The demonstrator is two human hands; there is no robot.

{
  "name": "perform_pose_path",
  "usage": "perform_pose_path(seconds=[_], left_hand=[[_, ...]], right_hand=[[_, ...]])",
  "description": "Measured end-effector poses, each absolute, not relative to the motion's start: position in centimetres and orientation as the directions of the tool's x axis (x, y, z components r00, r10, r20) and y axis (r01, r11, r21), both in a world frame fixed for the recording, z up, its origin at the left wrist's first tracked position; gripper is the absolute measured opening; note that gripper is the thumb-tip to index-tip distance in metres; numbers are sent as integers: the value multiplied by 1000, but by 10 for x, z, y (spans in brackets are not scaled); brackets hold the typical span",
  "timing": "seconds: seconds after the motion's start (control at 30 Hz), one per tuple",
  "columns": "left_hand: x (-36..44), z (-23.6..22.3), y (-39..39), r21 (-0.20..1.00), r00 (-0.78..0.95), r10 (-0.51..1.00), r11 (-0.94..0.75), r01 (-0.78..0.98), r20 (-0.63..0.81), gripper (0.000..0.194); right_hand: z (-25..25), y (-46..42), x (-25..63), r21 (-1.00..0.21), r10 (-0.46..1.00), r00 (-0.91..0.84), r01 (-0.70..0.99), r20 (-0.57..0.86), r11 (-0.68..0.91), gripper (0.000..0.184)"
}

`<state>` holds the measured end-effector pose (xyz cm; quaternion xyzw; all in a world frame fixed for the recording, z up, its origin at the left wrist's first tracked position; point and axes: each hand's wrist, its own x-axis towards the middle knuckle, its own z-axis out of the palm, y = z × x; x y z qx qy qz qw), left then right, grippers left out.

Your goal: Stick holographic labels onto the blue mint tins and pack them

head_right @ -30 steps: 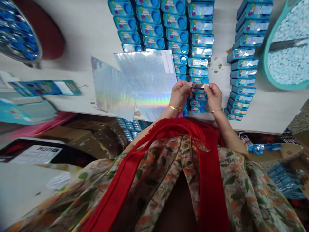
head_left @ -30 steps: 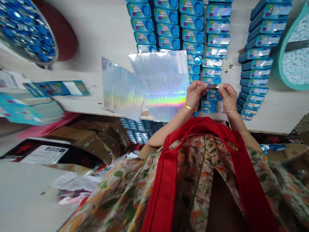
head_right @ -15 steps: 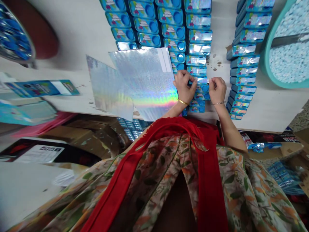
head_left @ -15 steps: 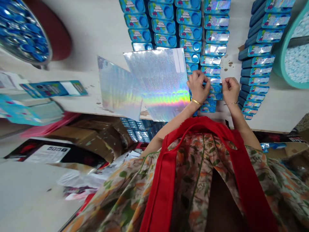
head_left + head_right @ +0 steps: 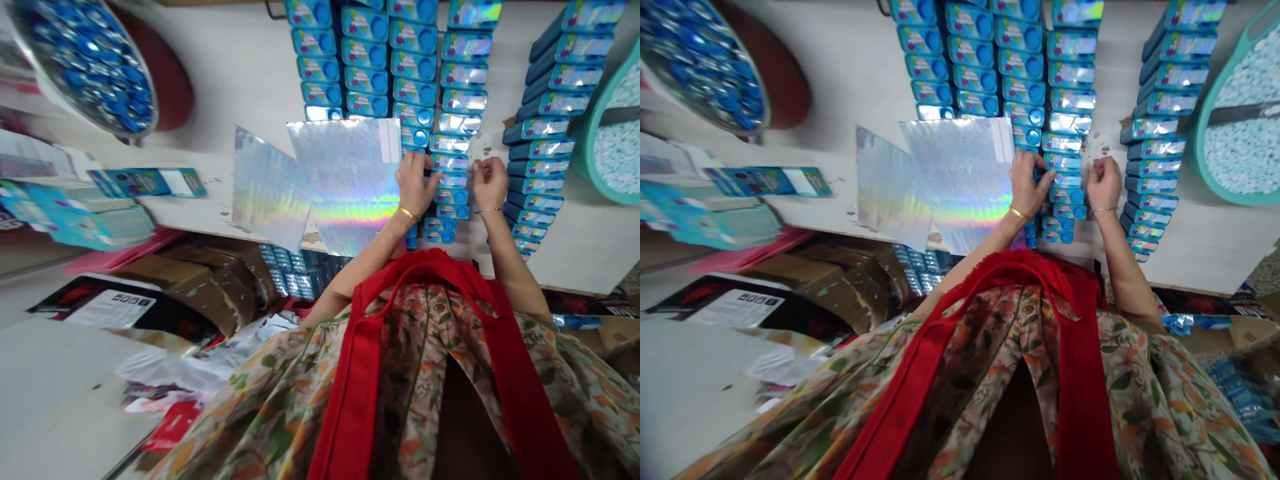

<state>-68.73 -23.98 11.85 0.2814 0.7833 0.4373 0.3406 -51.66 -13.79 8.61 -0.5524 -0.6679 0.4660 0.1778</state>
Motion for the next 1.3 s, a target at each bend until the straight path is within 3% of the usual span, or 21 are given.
perform_pose_path(seconds=[0.1,0.23,0.37,0.57,0.7,0.8,0.97,1.1,1.23,1.3], left_hand=[[-743,118,-243,894,-593,773,405,190,-224,22],[-815,104,-242,866,-621,759,430,254,-195,34],[-840,87,-238,847,-566,805,419,328,-180,38],[-837,80,-241,874,-563,809,385,295,-167,35],[-838,79,-248,875,-507,847,360,325,-160,25],[-837,81,-255,871,-472,866,352,344,-163,20],[-825,101,-270,899,-496,843,363,244,-206,24],[-804,144,-293,886,-536,825,373,275,-181,26],[-776,185,-311,936,-745,635,349,44,-202,26],[-764,193,-312,945,-789,544,295,-138,-285,28]], right_hand=[[128,-134,-553,-734,907,-413,642,-84,224,32],[145,-137,-632,-685,750,-647,609,-137,401,40],[121,-138,-695,-712,654,-715,592,-247,378,32],[100,-131,-711,-707,659,-718,585,-225,397,35],[102,-129,-710,-790,668,-692,558,-274,255,38],[108,-129,-711,-773,656,-686,587,-315,242,34],[116,-129,-712,-637,629,-714,646,-308,421,29],[114,-125,-713,-688,651,-702,625,-288,369,26],[117,-132,-699,-736,686,-709,551,-164,393,50],[122,-145,-680,-859,748,-642,467,-168,208,68]])
